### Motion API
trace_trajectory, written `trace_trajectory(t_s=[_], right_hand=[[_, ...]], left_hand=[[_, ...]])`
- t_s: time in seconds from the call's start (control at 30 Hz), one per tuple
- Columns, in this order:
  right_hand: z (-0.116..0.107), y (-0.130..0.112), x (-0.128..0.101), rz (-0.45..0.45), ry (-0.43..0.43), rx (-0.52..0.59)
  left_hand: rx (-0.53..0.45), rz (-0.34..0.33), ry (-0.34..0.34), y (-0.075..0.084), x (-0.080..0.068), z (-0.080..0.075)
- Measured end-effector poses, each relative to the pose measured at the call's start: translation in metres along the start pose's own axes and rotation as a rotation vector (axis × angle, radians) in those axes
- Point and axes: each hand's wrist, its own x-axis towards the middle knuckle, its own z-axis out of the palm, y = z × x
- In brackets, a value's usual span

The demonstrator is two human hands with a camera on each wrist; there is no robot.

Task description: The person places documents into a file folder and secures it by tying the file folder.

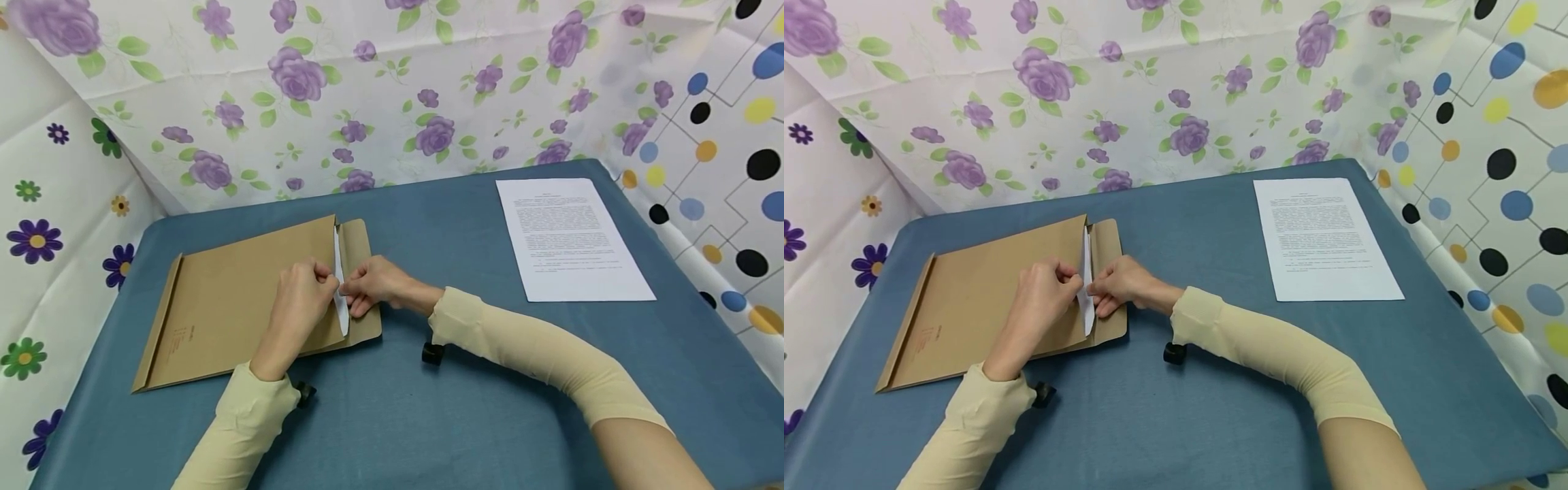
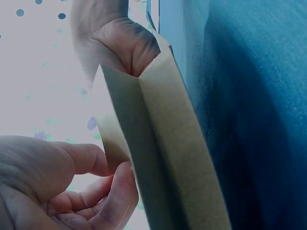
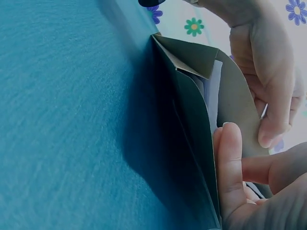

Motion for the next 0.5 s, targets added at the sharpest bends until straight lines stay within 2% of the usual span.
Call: trace_trajectory(t_s=[0.5], right_hand=[[0.0063,0.0051,0.0064,0.02,-0.018,0.039]], left_hand=[[-0.01,-0.007,-0.01,-0.0005,-0.0006,0.0018]])
